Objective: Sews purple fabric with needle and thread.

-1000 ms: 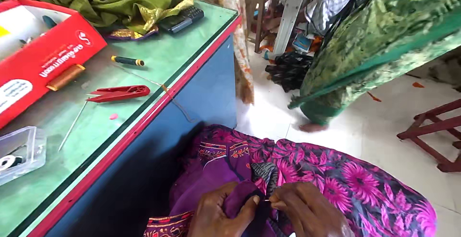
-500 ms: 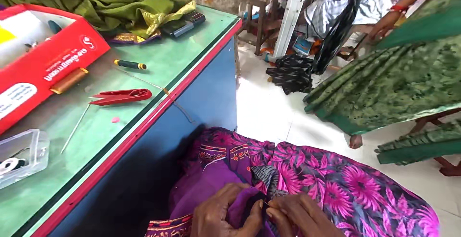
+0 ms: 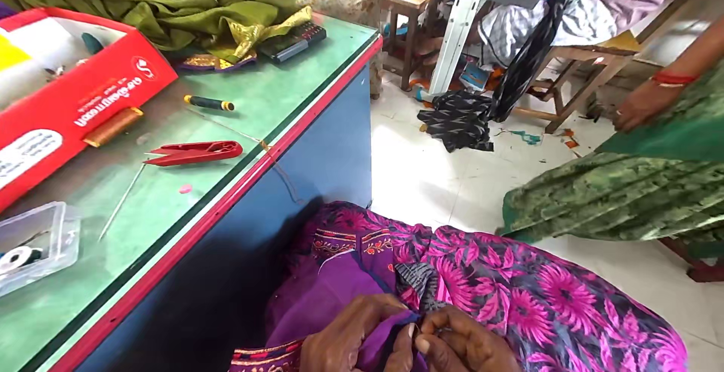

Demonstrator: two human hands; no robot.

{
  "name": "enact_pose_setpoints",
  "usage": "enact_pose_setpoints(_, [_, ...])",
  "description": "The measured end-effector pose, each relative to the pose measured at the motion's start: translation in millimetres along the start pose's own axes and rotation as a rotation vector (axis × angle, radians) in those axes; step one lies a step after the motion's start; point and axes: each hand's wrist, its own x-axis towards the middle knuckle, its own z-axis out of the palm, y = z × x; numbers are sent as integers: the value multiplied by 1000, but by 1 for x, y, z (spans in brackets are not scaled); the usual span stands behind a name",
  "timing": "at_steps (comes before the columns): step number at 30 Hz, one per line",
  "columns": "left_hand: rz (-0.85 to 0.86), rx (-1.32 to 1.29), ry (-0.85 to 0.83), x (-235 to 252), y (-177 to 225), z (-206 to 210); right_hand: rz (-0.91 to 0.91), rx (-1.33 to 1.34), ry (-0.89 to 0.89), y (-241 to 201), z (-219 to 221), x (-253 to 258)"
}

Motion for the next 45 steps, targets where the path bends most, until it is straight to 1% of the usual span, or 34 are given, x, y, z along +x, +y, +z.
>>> enact_pose_setpoints(4, [0,-40,12,-1,-3,0,11,44,13,0,3,-1])
enact_pose_setpoints(13, [45,-108,-27,-4,-5,-2,48,102,35,-3,6,0])
enact_pose_setpoints(22, [46,-206,-68,-7,-7,-5,71,325,-38,4,3,2])
enact_pose_setpoints(27, [99,-259,-92,-7,-8,-4,49,509,-82,13,0,1])
enact_pose_setpoints(30, [96,-270,-96,-8,-8,-2,44,553,-92,16,1,0])
enact_pose_setpoints(32, [58,-269,-82,-10,-7,0,19,496,-90,15,1,0])
enact_pose_setpoints(36, [-13,-225,-9,-10,-6,1,-48,293,-89,12,-2,-3])
enact_pose_setpoints(41, [-25,-207,9,-8,-8,-1,-167,3,64,13,1,-6])
enact_pose_setpoints(44, [-61,-219,13,-6,-4,-4,-327,-139,214,25,2,-2])
enact_pose_setpoints(45, [-69,-225,11,-6,-3,-5,-372,-164,229,30,1,2])
